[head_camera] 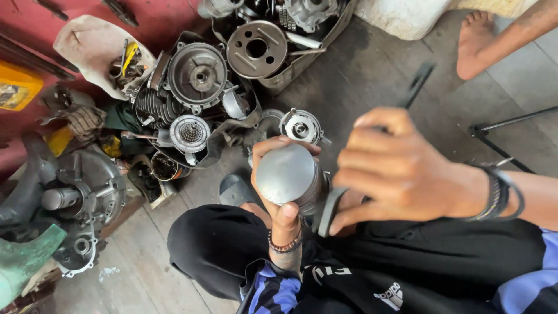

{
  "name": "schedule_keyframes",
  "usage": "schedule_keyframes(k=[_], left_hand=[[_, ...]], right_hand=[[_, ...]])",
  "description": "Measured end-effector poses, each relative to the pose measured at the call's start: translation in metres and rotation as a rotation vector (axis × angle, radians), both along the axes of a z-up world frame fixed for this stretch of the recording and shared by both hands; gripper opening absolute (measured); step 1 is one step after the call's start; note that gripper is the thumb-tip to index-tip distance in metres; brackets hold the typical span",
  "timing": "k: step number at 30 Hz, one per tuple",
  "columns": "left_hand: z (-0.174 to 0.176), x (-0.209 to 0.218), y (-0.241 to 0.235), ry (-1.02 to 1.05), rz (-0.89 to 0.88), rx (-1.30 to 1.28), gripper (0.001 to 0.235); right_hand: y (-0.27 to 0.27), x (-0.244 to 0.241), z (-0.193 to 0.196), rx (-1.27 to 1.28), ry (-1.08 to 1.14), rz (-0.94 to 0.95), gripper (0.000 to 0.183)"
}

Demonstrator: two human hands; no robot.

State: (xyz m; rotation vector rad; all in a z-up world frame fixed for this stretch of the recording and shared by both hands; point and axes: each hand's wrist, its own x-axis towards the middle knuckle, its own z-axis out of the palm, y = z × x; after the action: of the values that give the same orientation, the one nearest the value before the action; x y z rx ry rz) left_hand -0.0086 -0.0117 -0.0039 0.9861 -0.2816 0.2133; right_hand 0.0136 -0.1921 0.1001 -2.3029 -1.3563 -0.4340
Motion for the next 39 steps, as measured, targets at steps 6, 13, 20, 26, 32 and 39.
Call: schedule_keyframes(k=[6, 13, 20, 26, 32, 39], left_hand=[[-0.004, -0.001, -0.001, 0.007, -0.045, -0.086, 0.083], [-0.001, 0.003, -0.004, -0.063, -0.113, -0.002, 0.076], [-0.004, 0.006, -0.001, -0.045, -0.066, 0.088, 0.077], [-0.003, 0.008, 0.003, 0.015, -0.032, 0.033, 0.079], [-0.001, 0.006, -0.001, -0.011, -0.146, -0.035, 0.079], [-0.007, 0.008, -0.004, -0.013, -0.002, -0.075, 0.08]], right_hand=[[0.0, -0.004, 0.001, -0.02, -0.047, -0.045, 0.045], [-0.012, 0.002, 0.004, -0.021, -0.076, -0.181, 0.051], [-0.012, 0.009, 0.003, -0.068, -0.078, -0.13, 0.051], [-0.003, 0.008, -0.007, -0.104, -0.051, -0.054, 0.048], [-0.016, 0.014, -0.01, -0.031, -0.013, -0.126, 0.05], [-0.009, 0.013, -0.015, -0.019, 0.075, -0.062, 0.049]])
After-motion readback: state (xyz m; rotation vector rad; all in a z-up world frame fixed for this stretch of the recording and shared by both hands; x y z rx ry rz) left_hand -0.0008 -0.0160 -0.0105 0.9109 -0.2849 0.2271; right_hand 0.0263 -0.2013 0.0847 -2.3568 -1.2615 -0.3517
